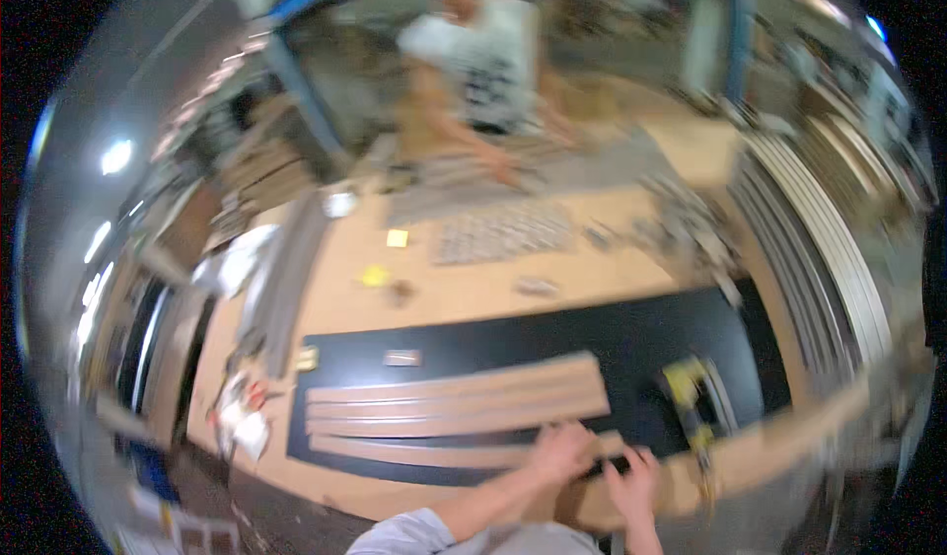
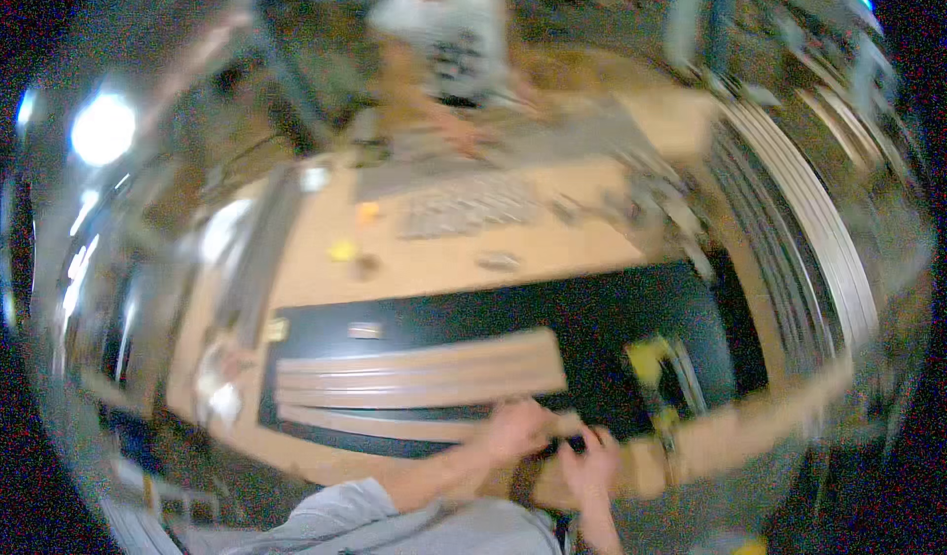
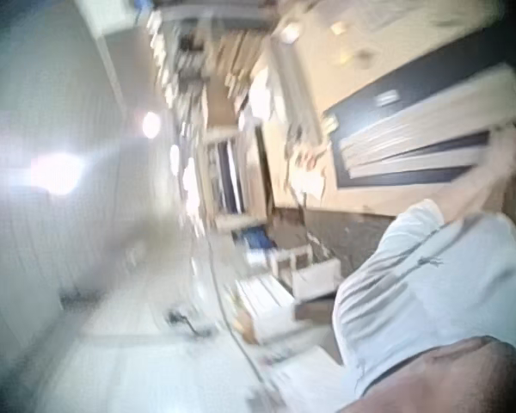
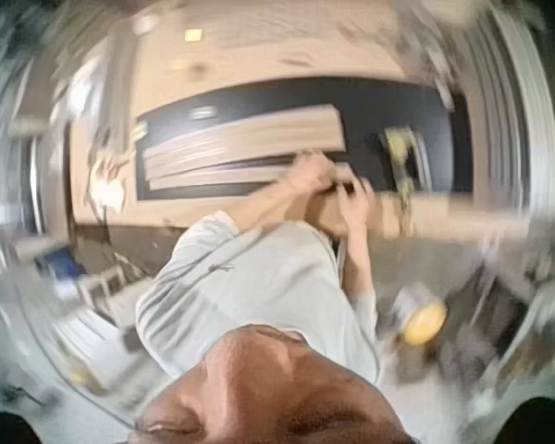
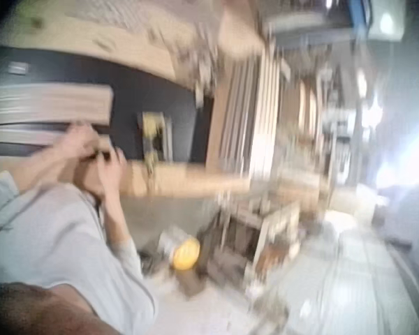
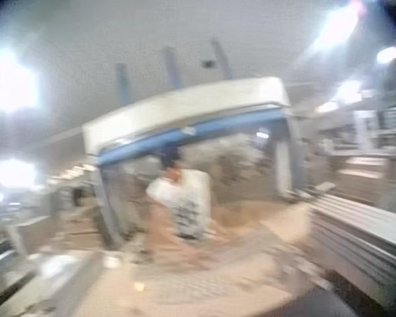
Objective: Aligning and fastening small wooden blocks to larger curved wooden slats using a pneumatic nail gun.
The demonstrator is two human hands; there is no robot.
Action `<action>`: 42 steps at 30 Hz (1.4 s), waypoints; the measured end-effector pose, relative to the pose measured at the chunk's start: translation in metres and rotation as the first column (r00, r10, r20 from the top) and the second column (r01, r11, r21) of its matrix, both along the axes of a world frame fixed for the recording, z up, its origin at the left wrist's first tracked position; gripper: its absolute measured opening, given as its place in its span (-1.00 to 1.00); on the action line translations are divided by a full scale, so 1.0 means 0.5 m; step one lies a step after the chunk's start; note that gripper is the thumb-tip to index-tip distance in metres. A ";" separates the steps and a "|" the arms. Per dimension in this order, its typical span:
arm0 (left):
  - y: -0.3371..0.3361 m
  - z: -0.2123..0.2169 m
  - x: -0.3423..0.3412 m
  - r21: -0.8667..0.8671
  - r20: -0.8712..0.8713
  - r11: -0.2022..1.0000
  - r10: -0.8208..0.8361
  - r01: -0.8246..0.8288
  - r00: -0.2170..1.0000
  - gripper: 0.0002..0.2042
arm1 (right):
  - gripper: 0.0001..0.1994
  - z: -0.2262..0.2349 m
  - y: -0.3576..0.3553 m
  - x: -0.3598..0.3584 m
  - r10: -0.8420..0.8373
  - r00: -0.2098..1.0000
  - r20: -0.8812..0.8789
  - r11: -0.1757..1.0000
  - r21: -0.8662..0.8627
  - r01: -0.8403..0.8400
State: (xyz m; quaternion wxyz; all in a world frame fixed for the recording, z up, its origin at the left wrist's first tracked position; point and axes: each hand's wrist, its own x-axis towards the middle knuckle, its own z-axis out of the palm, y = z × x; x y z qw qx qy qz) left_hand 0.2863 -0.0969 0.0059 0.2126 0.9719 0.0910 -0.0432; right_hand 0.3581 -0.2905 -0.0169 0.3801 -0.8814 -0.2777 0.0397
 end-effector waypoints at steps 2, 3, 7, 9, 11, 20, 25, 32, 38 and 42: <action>-0.019 -0.035 -0.013 -0.018 0.117 1.000 0.007 -0.005 0.993 -0.63 | -0.42 -0.025 -0.029 0.024 0.080 0.978 -0.192 0.997 0.030 -0.075; -0.021 -0.022 -0.013 -0.069 0.038 0.998 0.008 -0.005 0.999 -0.59 | -0.45 0.006 -0.031 0.033 0.101 0.915 -0.390 0.994 -0.001 -0.110; -0.020 -0.026 -0.026 -0.127 0.043 0.992 0.014 -0.009 0.999 -0.53 | -0.57 -0.010 -0.038 0.013 -0.002 0.940 -0.341 1.000 -0.026 -0.007; -0.011 -0.018 -0.028 -0.123 0.045 0.992 0.020 -0.015 0.999 -0.50 | -0.55 0.031 -0.029 0.023 0.064 0.940 -0.336 0.986 -0.126 -0.112; -0.011 -0.019 -0.025 -0.126 0.038 0.992 0.005 0.000 0.999 -0.46 | -0.56 0.060 -0.020 0.023 0.070 0.940 -0.334 0.983 -0.140 -0.123; -0.011 -0.020 -0.017 -0.108 0.050 0.994 0.014 -0.009 0.999 -0.46 | -0.57 0.080 -0.009 0.038 0.083 0.943 -0.322 0.974 -0.175 -0.145; -0.012 0.008 -0.018 -0.073 -0.042 0.997 -0.009 0.006 0.999 -0.45 | -0.59 0.088 -0.006 0.041 0.107 0.940 -0.323 0.963 -0.202 -0.179; -0.013 0.007 -0.014 -0.086 -0.058 0.996 0.000 -0.005 0.998 -0.47 | -0.69 0.075 -0.032 0.137 0.139 0.928 -0.346 0.984 -0.055 -0.168; -0.007 0.007 -0.016 -0.121 -0.074 0.993 -0.004 -0.005 0.997 -0.49 | -0.68 0.144 -0.006 0.233 -0.088 0.993 0.079 0.985 -0.141 0.099; 0.000 0.006 -0.015 -0.129 -0.092 0.992 -0.024 0.012 0.995 -0.50 | -0.47 0.128 0.002 0.272 -0.110 0.994 -0.007 0.943 -0.317 0.102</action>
